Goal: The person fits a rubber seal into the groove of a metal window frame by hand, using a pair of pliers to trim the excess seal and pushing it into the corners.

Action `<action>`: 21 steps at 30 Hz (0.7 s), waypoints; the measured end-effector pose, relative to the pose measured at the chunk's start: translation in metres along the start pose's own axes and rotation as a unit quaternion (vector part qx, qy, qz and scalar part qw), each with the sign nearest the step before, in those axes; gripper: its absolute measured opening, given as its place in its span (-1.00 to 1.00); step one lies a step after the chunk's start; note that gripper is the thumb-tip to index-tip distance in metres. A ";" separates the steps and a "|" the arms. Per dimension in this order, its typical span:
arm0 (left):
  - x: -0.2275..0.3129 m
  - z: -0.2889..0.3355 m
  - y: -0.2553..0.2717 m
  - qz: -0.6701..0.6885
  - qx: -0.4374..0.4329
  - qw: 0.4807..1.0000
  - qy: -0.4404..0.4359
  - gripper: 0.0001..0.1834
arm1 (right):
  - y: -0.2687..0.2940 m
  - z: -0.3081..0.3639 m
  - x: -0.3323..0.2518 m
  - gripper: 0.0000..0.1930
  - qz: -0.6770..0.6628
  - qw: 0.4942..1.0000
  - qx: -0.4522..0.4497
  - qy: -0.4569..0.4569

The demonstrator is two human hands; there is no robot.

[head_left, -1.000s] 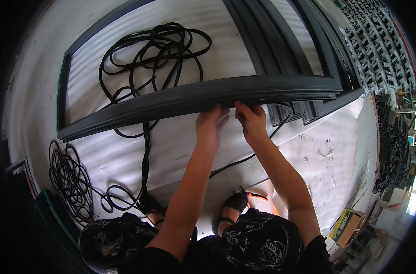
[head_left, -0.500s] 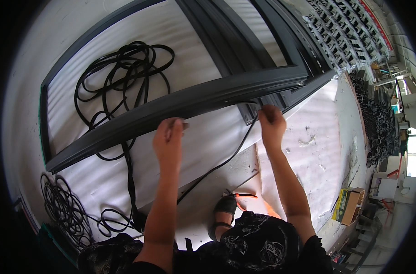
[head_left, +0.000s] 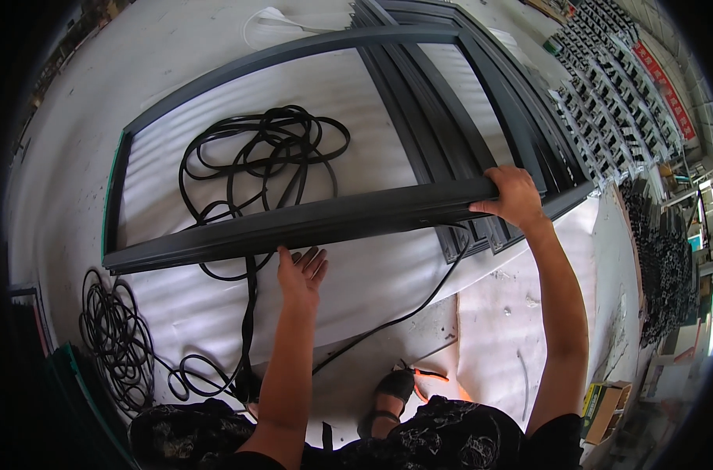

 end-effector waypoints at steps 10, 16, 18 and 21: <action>0.037 -0.005 0.076 0.258 -0.141 0.922 -0.250 -0.54 | 0.011 0.064 -0.097 -0.36 0.017 0.996 -0.053 0.073; 0.045 0.017 0.120 0.263 -0.075 0.937 -0.218 -0.61 | 0.030 0.090 -0.153 -0.40 -0.004 0.998 -0.028 0.064; 0.058 0.024 0.138 0.241 -0.059 0.942 -0.224 -0.64 | 0.036 0.089 -0.171 -0.40 -0.012 0.997 -0.025 0.069; 0.079 0.055 0.126 0.242 -0.014 0.952 -0.188 -0.62 | 0.048 0.086 -0.191 -0.38 -0.010 0.998 -0.035 0.060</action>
Point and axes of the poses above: each hand's wrist, its own z-axis away from the middle knuckle, its own y-axis out of the back of the hand, x = y × z, the point moved 5 cm from there along -z, towards the middle knuckle, and after that the axes turned 14 degrees about y, right-handed, at the moved point
